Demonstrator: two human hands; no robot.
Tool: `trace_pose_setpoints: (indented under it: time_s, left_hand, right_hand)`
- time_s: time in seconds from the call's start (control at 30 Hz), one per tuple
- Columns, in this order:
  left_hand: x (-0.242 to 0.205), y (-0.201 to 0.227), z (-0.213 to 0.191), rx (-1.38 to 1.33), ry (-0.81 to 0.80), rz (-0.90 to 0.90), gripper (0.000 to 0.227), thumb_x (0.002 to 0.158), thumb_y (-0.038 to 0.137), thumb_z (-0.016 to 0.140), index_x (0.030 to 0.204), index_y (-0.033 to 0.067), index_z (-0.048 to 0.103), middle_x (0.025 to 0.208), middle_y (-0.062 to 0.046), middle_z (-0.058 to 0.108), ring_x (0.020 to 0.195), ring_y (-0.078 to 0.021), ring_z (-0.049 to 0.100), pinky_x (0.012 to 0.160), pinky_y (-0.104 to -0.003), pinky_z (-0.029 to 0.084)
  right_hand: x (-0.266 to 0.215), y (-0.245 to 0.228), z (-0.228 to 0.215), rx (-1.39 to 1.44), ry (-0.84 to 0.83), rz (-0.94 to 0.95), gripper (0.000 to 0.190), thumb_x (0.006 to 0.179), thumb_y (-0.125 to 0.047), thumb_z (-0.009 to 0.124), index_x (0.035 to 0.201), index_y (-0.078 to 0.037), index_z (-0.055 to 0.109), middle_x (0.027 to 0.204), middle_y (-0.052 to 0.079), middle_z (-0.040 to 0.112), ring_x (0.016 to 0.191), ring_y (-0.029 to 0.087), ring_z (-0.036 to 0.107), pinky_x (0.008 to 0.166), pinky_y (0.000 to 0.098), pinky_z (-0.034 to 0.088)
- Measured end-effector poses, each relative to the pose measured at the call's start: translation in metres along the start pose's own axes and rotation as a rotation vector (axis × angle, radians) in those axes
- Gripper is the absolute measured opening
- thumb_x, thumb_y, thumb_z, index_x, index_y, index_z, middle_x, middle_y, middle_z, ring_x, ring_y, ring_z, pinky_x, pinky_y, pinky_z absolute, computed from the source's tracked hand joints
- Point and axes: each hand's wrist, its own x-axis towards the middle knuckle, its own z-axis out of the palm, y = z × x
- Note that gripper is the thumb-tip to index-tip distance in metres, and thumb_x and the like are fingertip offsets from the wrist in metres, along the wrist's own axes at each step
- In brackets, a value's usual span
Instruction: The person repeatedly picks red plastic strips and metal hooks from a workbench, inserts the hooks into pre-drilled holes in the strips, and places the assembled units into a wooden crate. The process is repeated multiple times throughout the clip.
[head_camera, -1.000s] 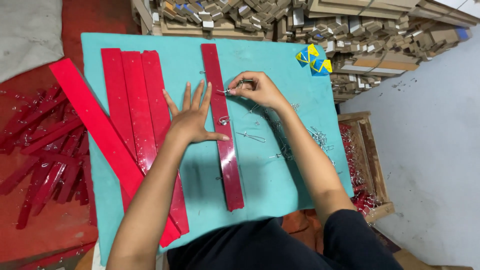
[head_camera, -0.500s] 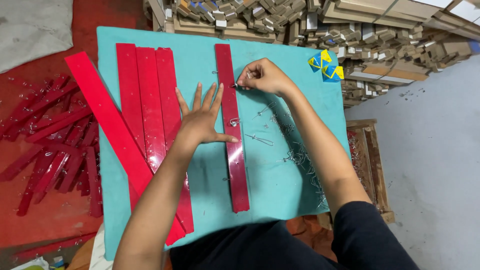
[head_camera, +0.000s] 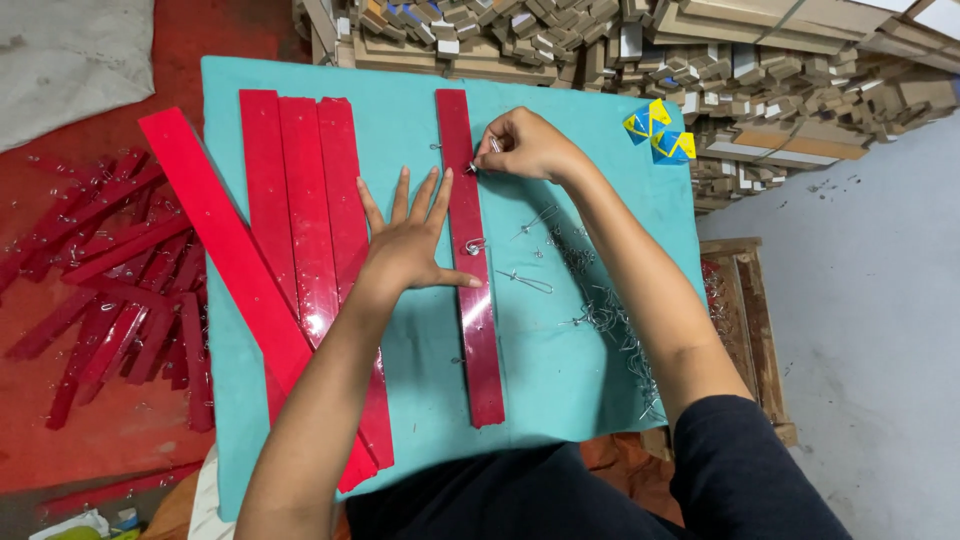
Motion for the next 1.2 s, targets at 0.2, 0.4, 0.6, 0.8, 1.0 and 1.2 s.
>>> trace_pose_setpoints:
  time_s: [0.2,0.4,0.6,0.8,1.0,1.2]
  left_hand:
    - [0.001,-0.003,0.004,-0.007,0.017,0.007,0.149,0.062,0.071,0.085,0.164,0.0181,-0.010,0.172,-0.011,0.002,0.155,-0.0426,-0.011,0.102,-0.078,-0.028]
    - [0.002,-0.002,0.004,-0.001,0.018,0.008,0.148,0.063,0.070,0.085,0.164,0.0180,-0.010,0.172,-0.010,0.001,0.155,-0.0420,-0.012,0.102,-0.077,-0.030]
    - [0.002,-0.002,0.003,-0.006,0.004,0.002,0.149,0.063,0.071,0.085,0.164,0.0185,-0.011,0.172,-0.010,-0.002,0.154,-0.0419,-0.014,0.100,-0.077,-0.030]
    - [0.001,-0.001,0.002,-0.040,0.011,0.002,0.148,0.063,0.069,0.087,0.164,0.0183,-0.010,0.172,-0.011,0.000,0.154,-0.0422,-0.014,0.101,-0.077,-0.031]
    - [0.002,-0.002,0.003,-0.033,0.011,0.011,0.150,0.061,0.071,0.086,0.164,0.0186,-0.010,0.172,-0.010,-0.001,0.154,-0.0423,-0.015,0.101,-0.078,-0.029]
    - [0.002,0.001,0.000,-0.044,-0.027,-0.009,0.146,0.064,0.068,0.086,0.164,0.0196,-0.010,0.172,-0.009,-0.002,0.154,-0.0408,-0.015,0.106,-0.081,-0.017]
  right_hand:
    - [-0.005,-0.004,-0.003,-0.012,-0.017,0.021,0.007,0.082,-0.014,0.075,0.080,-0.008,0.073,0.063,0.001,0.065,0.060,0.011,0.060,0.063,0.0233,0.049]
    - [-0.004,0.000,-0.002,0.024,-0.004,0.012,0.004,0.084,-0.010,0.073,0.082,-0.007,0.074,0.064,0.004,0.066,0.060,0.013,0.062,0.064,0.0241,0.050]
    - [-0.002,0.002,0.000,0.060,-0.018,0.017,0.005,0.084,-0.010,0.072,0.082,-0.006,0.074,0.064,0.004,0.065,0.061,0.013,0.062,0.065,0.0230,0.049]
    - [-0.001,0.004,0.002,0.035,-0.019,0.026,0.005,0.084,-0.011,0.072,0.081,-0.007,0.074,0.065,0.003,0.066,0.063,0.013,0.062,0.066,0.0242,0.049]
    - [0.006,-0.012,0.006,-0.220,-0.014,-0.035,0.006,0.083,-0.010,0.074,0.081,-0.005,0.073,0.065,0.010,0.067,0.063,0.026,0.067,0.062,0.0344,0.054]
    - [0.032,-0.003,0.012,-0.391,-0.077,-0.065,0.006,0.083,-0.011,0.074,0.077,-0.009,0.074,0.067,0.010,0.069,0.067,0.029,0.072,0.062,0.0363,0.057]
